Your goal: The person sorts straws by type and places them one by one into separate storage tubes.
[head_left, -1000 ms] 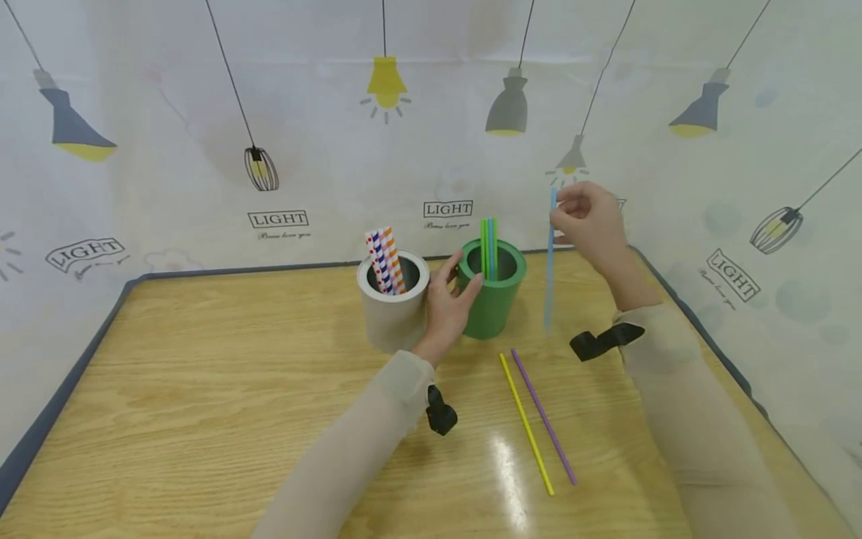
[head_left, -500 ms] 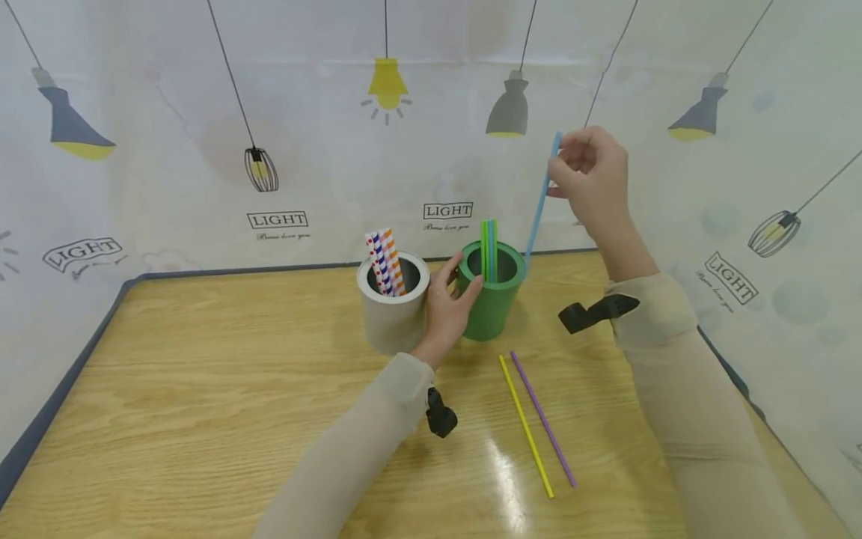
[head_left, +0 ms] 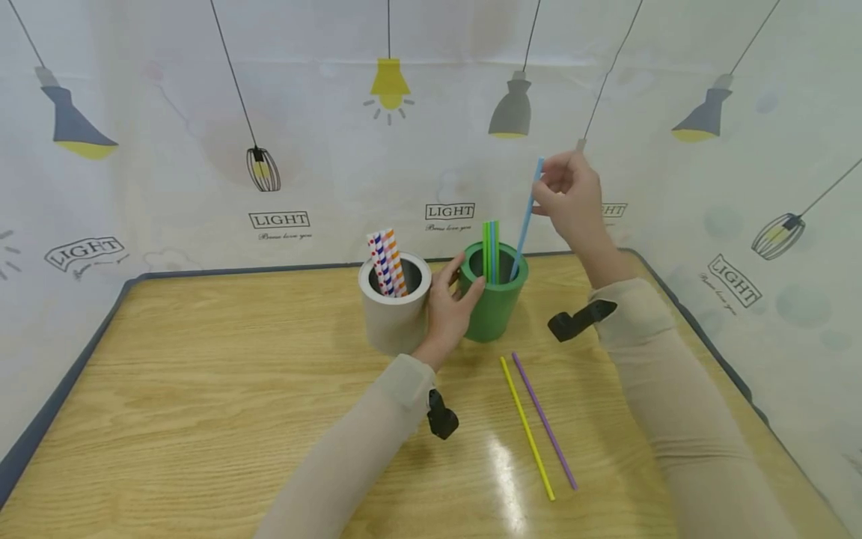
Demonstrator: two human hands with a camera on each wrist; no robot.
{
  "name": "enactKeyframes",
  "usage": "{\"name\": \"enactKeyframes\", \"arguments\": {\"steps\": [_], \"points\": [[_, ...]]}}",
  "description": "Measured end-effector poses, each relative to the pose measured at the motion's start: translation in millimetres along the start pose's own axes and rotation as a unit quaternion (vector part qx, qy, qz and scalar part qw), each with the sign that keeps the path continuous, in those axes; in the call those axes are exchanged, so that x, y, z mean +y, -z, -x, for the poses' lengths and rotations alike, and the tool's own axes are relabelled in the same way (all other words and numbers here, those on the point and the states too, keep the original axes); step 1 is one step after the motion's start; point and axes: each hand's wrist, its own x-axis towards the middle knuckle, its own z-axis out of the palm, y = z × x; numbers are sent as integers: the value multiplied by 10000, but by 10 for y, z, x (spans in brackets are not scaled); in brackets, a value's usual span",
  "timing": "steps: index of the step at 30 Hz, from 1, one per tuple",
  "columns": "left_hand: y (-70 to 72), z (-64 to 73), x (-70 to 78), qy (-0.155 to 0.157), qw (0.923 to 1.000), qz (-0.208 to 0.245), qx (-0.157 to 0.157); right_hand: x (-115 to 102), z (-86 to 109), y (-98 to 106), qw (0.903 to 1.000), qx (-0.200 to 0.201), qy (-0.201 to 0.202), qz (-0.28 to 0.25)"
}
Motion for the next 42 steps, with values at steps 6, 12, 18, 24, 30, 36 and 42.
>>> {"name": "enactKeyframes", "arguments": {"steps": [6, 12, 18, 24, 30, 36, 42], "points": [[-4, -9, -17, -57, 10000, 3, 34, 227, 54, -67, 9984, -338, -398, 220], [-8, 1, -20, -23, 9997, -187, 154, 395, 138, -114, 9931, -771, -776, 424], [-11, 2, -35, -15, 9995, -240, 188, 527, 169, -146, 9855, -1008, -1256, 538], [-13, 3, -39, 11, 9995, -247, 198, 591, 170, -153, 9761, -1163, -1629, 841], [-15, 1, -44, 11, 9995, -243, 192, 625, 168, -157, 9700, -1265, -1744, 1126], [-14, 14, -6, 6, 9996, -202, 190, 664, 147, -172, 9657, -1459, -1592, 1446], [-11, 55, 108, 57, 9997, -148, 180, 662, 131, -192, 9605, -1578, -1494, 1736]]}}
